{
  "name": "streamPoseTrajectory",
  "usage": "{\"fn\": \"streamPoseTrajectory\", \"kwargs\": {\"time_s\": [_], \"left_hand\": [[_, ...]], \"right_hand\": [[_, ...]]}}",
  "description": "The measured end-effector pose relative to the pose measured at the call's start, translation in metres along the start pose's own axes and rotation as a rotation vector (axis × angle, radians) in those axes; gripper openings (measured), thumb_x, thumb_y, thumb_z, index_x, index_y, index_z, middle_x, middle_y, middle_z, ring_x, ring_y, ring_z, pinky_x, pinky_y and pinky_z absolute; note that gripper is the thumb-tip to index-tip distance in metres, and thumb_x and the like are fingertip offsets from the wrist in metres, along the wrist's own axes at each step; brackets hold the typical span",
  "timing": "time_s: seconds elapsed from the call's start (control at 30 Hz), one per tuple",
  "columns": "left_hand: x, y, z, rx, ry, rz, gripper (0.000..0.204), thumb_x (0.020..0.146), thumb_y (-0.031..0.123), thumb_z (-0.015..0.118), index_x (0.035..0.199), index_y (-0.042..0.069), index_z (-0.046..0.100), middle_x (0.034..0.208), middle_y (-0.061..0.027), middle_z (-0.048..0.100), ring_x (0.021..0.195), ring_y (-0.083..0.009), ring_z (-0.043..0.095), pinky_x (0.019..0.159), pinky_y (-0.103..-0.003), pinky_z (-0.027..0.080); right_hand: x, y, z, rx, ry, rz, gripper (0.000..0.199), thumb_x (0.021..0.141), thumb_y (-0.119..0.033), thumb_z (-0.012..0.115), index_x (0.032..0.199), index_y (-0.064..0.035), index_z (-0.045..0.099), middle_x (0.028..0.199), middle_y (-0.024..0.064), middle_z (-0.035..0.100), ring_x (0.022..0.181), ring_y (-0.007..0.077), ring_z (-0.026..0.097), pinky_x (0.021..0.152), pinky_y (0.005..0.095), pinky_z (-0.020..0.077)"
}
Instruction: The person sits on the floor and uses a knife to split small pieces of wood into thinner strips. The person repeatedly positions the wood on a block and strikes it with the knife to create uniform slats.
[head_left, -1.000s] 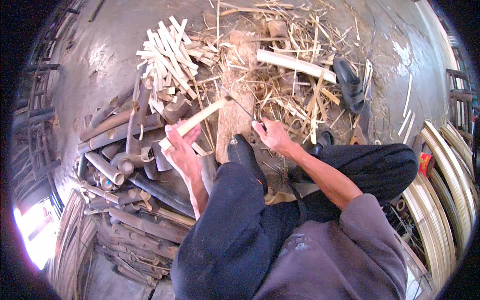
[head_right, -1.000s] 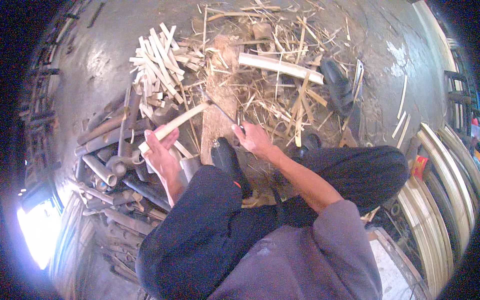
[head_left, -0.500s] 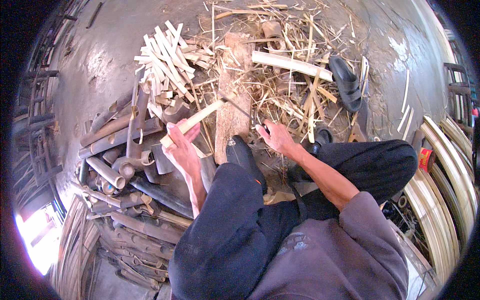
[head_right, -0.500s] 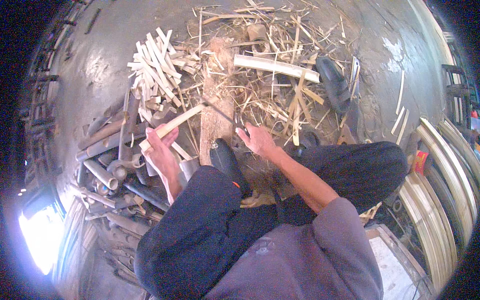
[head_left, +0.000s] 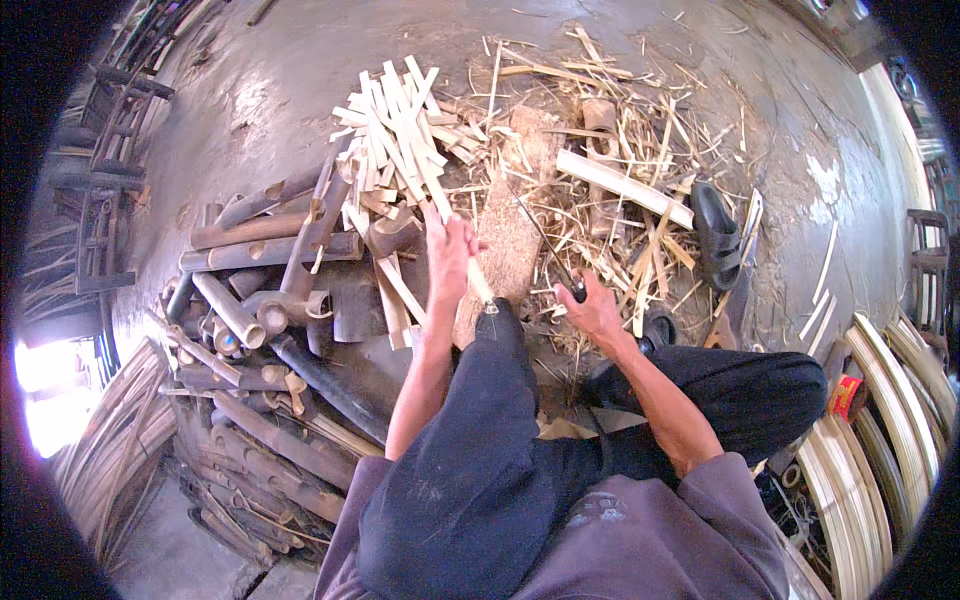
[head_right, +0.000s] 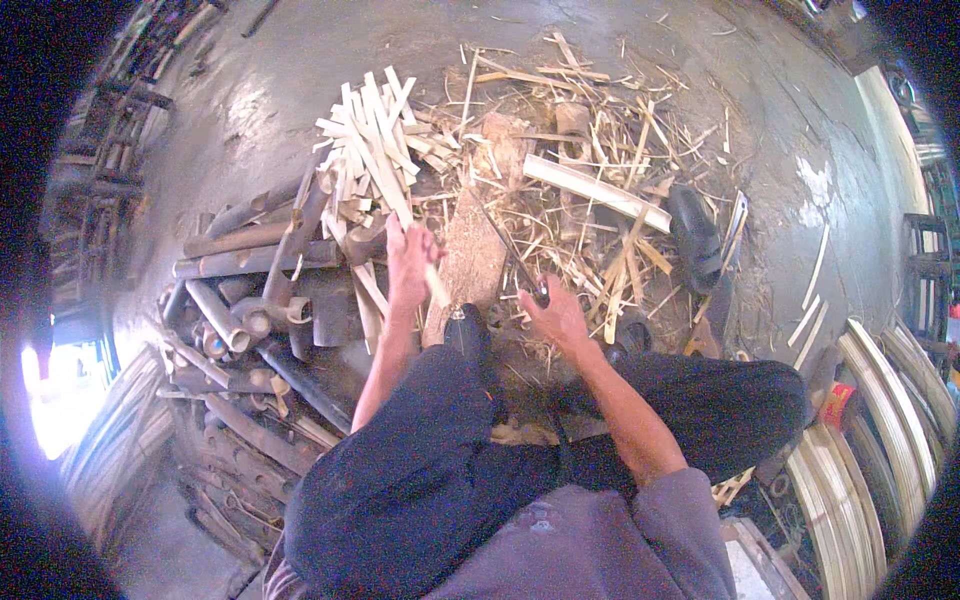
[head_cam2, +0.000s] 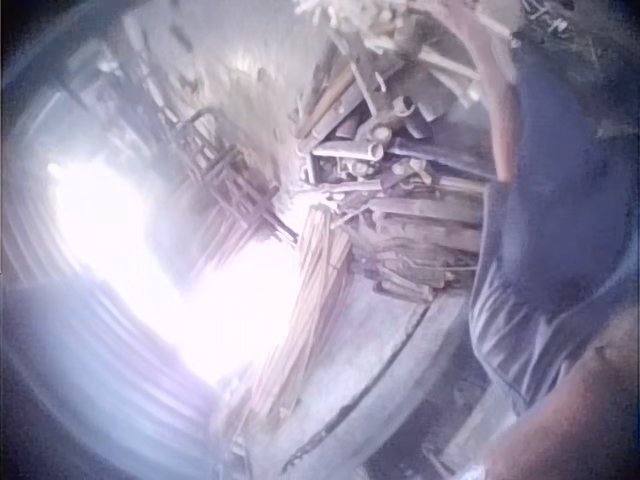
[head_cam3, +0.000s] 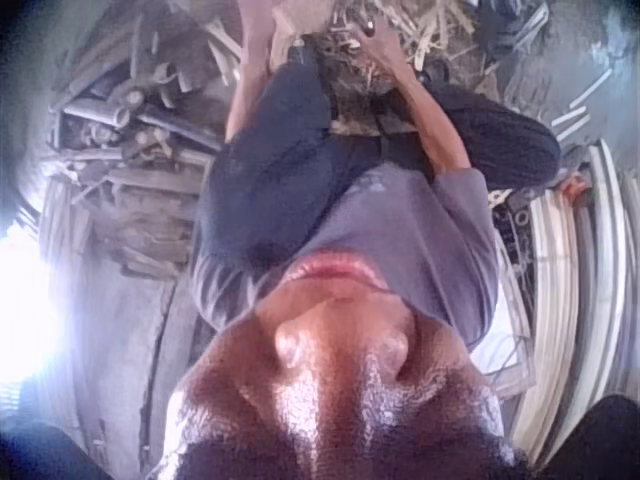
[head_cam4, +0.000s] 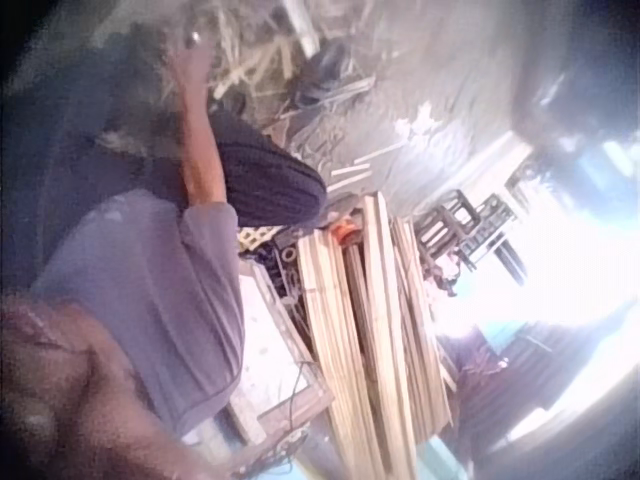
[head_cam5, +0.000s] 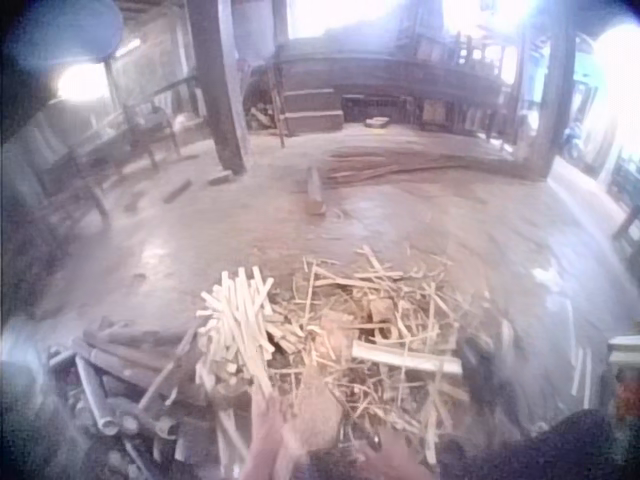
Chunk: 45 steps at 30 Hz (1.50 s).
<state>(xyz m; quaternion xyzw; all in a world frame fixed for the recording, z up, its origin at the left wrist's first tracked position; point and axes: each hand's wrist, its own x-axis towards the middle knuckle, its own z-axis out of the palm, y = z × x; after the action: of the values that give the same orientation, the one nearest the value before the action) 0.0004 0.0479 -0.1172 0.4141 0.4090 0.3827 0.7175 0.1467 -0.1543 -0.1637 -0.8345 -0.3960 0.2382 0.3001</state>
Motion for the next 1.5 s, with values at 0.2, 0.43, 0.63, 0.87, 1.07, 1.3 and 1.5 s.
{"fn": "streamPoseTrajectory", "kwargs": {"time_s": [0.2, 0.43, 0.63, 0.87, 1.07, 1.3, 1.5], "left_hand": [[-0.065, 0.046, -0.035, -0.006, -0.208, -0.448, 0.044, 0.1, 0.015, 0.047, 0.142, 0.011, 0.035, 0.067, 0.0045, 0.035, 0.051, -0.0061, 0.036, 0.05, -0.023, 0.037], [-0.149, 0.111, -0.03, -0.054, -0.532, -0.504, 0.04, 0.1, 0.018, 0.047, 0.138, 0.007, 0.04, 0.064, 0.0044, 0.037, 0.05, -0.0055, 0.035, 0.044, -0.022, 0.033], [-0.125, 0.07, -0.042, -0.025, -0.232, -0.421, 0.041, 0.104, 0.023, 0.04, 0.143, 0.011, 0.038, 0.074, -0.0008, 0.047, 0.047, -0.0046, 0.034, 0.048, -0.023, 0.039], [-0.136, 0.099, -0.029, 0.109, -0.325, -0.455, 0.043, 0.102, 0.026, 0.043, 0.139, 0.005, 0.04, 0.061, 0.0014, 0.044, 0.041, -0.006, 0.034, 0.039, -0.022, 0.035], [-0.127, 0.038, -0.068, 0.188, -0.006, -0.296, 0.038, 0.102, 0.025, 0.045, 0.135, 0.006, 0.045, 0.067, 0.0037, 0.044, 0.046, -0.0038, 0.035, 0.043, -0.021, 0.035], [0.063, 0.055, -0.067, 0.287, 0.233, 0.09, 0.053, 0.098, 0.03, 0.053, 0.139, 0.001, 0.037, 0.09, -0.0088, 0.063, 0.084, -0.0174, 0.058, 0.077, -0.033, 0.05], [0.065, 0.014, -0.128, 1.187, 0.319, 0.185, 0.055, 0.087, 0.03, 0.061, 0.13, 0.0, 0.043, 0.123, -0.0256, 0.054, 0.115, -0.0394, 0.051, 0.094, -0.047, 0.043]], "right_hand": [[0.023, -0.067, -0.024, -0.17, -0.288, -0.418, 0.028, 0.082, -0.033, 0.066, 0.1, -0.0133, 0.057, 0.086, 0.0115, 0.068, 0.076, 0.0337, 0.067, 0.064, 0.0477, 0.0519], [0.125, -0.022, -0.053, -0.096, 0.015, 0.066, 0.03, 0.082, -0.03, 0.061, 0.084, -0.0004, 0.064, 0.07, 0.0172, 0.066, 0.061, 0.0262, 0.064, 0.06, 0.0394, 0.05], [0.08, -0.054, -0.069, -0.227, 0.023, -0.341, 0.021, 0.079, -0.023, 0.067, 0.089, -0.0053, 0.064, 0.075, 0.0151, 0.066, 0.066, 0.0303, 0.065, 0.061, 0.0401, 0.0516], [0.081, -0.067, -0.067, -0.182, -0.11, -0.192, 0.035, 0.08, -0.035, 0.065, 0.095, -0.0033, 0.064, 0.076, 0.0206, 0.065, 0.075, 0.0369, 0.066, 0.068, 0.0463, 0.0514], [0.113, -0.041, -0.113, -0.145, 0.011, 0.006, 0.034, 0.08, -0.028, 0.063, 0.092, 0.003, 0.062, 0.08, 0.024, 0.065, 0.076, 0.0373, 0.065, 0.069, 0.0431, 0.0488], [0.054, 0.002, -0.069, -0.12, -0.114, 0.123, 0.035, 0.078, -0.032, 0.063, 0.084, 0.0023, 0.061, 0.074, 0.023, 0.063, 0.072, 0.0395, 0.063, 0.066, 0.0455, 0.0473], [0.026, 0.034, -0.048, -0.166, -0.169, 0.087, 0.034, 0.076, -0.031, 0.064, 0.082, 0.0018, 0.06, 0.072, 0.0234, 0.062, 0.07, 0.0407, 0.062, 0.064, 0.046, 0.0473]]}}
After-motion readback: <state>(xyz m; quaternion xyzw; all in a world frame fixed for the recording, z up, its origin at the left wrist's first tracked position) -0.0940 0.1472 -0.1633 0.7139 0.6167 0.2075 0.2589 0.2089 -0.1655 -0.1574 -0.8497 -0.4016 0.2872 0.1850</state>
